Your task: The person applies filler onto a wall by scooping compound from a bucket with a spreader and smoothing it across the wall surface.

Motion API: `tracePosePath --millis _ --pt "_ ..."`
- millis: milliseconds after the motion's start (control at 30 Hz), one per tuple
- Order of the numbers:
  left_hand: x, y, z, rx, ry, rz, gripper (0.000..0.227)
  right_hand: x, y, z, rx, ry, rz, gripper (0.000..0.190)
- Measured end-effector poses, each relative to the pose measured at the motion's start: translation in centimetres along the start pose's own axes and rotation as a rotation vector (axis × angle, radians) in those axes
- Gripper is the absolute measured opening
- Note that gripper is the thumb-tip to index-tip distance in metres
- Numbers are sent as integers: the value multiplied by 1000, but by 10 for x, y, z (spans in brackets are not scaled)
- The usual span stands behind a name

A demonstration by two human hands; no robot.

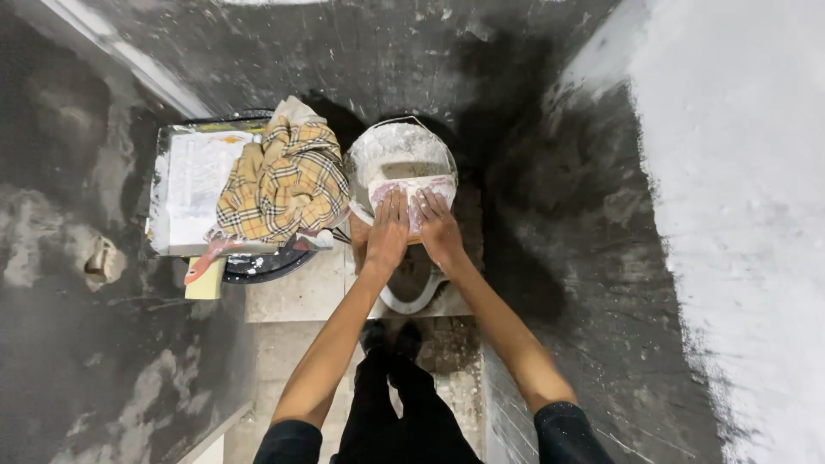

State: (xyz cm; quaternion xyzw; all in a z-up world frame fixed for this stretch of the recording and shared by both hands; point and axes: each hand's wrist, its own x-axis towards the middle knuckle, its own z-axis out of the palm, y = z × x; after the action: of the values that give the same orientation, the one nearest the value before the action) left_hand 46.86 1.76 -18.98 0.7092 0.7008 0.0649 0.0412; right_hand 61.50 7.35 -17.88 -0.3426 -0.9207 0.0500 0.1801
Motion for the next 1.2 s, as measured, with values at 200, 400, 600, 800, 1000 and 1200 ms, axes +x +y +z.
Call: tracePosePath --millis 200,400,600,800,1000,1200 --pt "37 -16 38 -85 -177 -63 75 27 27 45 5 -145 67 54" --pt "62 -47 98 -7 -287 -23 82 43 42 95 78 -200 127 47" --pt "85 -72 117 -129 -448 -52 78 65 50 134 176 -272 281 22" --pt "89 -87 144 -255 -447 -147 64 72 44 186 -36 -215 163 23" --pt "85 -95 202 -485 -610 -352 29 60 52 219 -50 -436 172 22" --pt "85 -100 198 -361 -665 -136 40 64 42 178 41 -546 230 16"
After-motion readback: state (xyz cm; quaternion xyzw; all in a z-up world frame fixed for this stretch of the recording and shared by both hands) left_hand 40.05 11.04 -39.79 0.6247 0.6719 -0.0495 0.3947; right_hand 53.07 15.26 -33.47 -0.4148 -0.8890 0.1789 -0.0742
